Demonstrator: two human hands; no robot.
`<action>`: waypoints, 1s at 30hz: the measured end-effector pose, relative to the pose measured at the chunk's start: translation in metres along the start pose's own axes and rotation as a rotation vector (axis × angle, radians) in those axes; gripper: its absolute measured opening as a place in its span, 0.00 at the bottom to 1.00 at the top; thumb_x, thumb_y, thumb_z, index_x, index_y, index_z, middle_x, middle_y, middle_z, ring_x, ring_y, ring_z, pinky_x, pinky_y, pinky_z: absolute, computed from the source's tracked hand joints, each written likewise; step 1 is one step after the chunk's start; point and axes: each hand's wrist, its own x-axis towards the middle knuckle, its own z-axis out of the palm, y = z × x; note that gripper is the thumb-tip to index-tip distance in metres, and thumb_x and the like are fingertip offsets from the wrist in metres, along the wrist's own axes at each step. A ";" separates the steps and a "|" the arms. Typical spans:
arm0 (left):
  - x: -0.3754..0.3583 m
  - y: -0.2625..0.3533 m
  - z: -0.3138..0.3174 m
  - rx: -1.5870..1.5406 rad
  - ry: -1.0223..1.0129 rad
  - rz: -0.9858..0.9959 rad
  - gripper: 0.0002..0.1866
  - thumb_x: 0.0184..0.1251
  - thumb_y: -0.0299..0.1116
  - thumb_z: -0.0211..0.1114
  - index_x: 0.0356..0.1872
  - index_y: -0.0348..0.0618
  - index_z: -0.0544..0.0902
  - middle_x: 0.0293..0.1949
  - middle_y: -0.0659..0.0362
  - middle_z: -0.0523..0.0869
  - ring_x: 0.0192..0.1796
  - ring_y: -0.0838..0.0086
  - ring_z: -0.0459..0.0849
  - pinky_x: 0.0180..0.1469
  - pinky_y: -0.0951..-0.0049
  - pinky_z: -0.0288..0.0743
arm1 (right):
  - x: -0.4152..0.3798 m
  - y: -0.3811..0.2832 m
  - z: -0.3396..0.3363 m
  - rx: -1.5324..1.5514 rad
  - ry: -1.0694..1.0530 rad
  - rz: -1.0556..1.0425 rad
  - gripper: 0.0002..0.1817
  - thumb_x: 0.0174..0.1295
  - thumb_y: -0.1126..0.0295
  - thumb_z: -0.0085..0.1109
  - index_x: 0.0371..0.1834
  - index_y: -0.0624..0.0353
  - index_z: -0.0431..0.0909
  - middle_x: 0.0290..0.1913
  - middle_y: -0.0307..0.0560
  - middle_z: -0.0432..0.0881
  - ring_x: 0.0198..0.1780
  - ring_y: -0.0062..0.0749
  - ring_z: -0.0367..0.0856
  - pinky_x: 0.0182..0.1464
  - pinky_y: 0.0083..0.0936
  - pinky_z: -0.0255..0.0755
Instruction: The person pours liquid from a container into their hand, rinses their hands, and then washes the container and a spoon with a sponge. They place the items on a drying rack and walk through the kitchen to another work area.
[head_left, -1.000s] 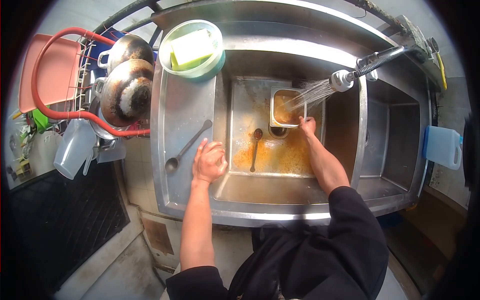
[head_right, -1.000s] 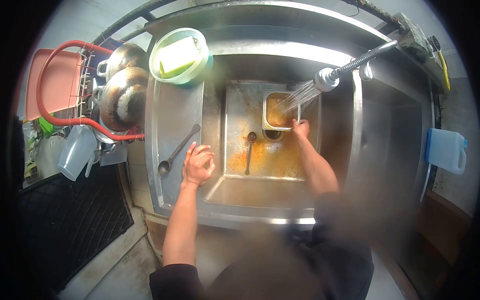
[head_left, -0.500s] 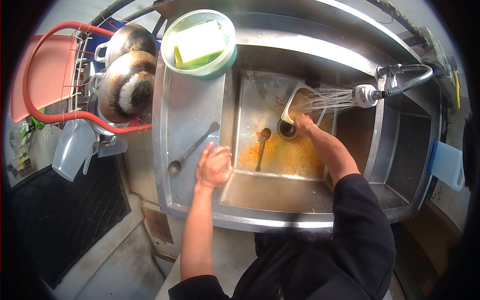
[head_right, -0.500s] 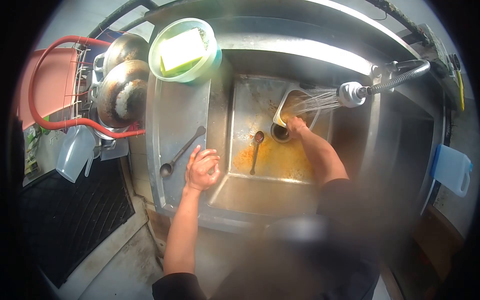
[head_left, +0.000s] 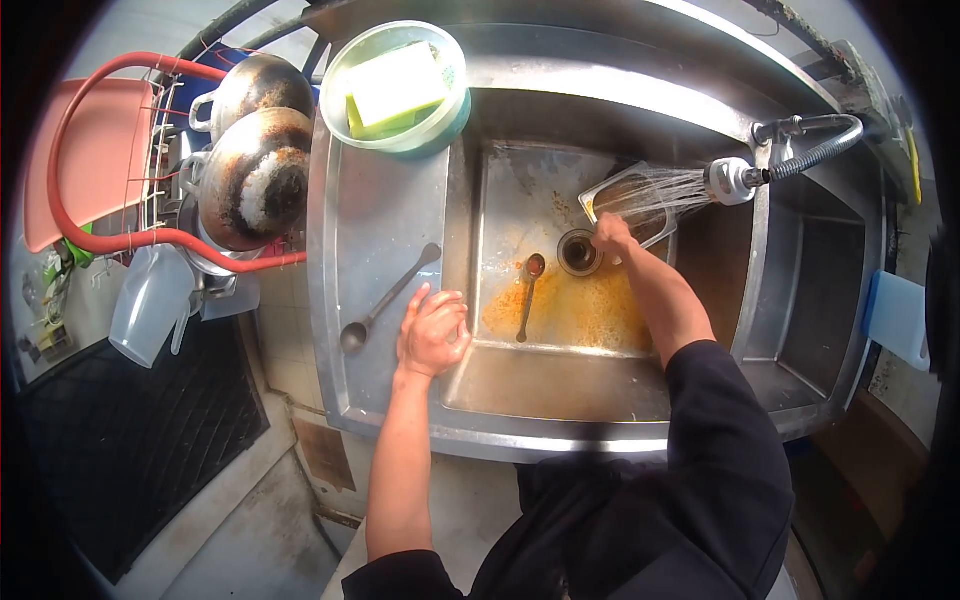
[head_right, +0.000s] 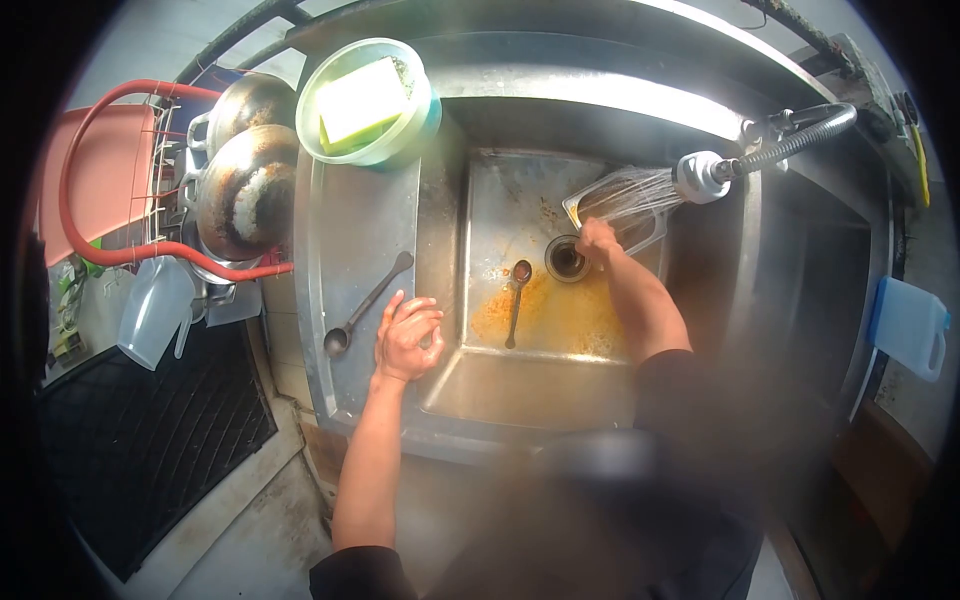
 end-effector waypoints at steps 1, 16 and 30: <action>0.002 0.000 0.000 0.000 0.008 0.000 0.05 0.45 0.26 0.64 0.26 0.47 0.83 0.35 0.67 0.86 0.52 0.78 0.80 0.67 0.63 0.61 | 0.003 -0.005 -0.001 -0.076 -0.002 0.008 0.22 0.50 0.72 0.60 0.50 0.68 0.75 0.50 0.67 0.79 0.49 0.54 0.81 0.45 0.39 0.80; -0.001 0.000 0.000 -0.005 0.029 0.018 0.05 0.45 0.25 0.64 0.27 0.46 0.83 0.34 0.66 0.86 0.51 0.79 0.81 0.67 0.63 0.62 | 0.004 0.036 -0.001 1.074 0.135 -0.064 0.15 0.58 0.60 0.67 0.26 0.61 0.79 0.23 0.42 0.80 0.25 0.21 0.77 0.24 0.21 0.68; -0.003 0.000 0.001 -0.005 0.053 0.021 0.04 0.44 0.25 0.63 0.24 0.46 0.82 0.34 0.66 0.86 0.51 0.78 0.81 0.67 0.63 0.63 | 0.037 0.028 -0.044 2.612 -0.176 -0.141 0.09 0.69 0.67 0.49 0.39 0.61 0.75 0.33 0.46 0.82 0.35 0.31 0.82 0.35 0.26 0.80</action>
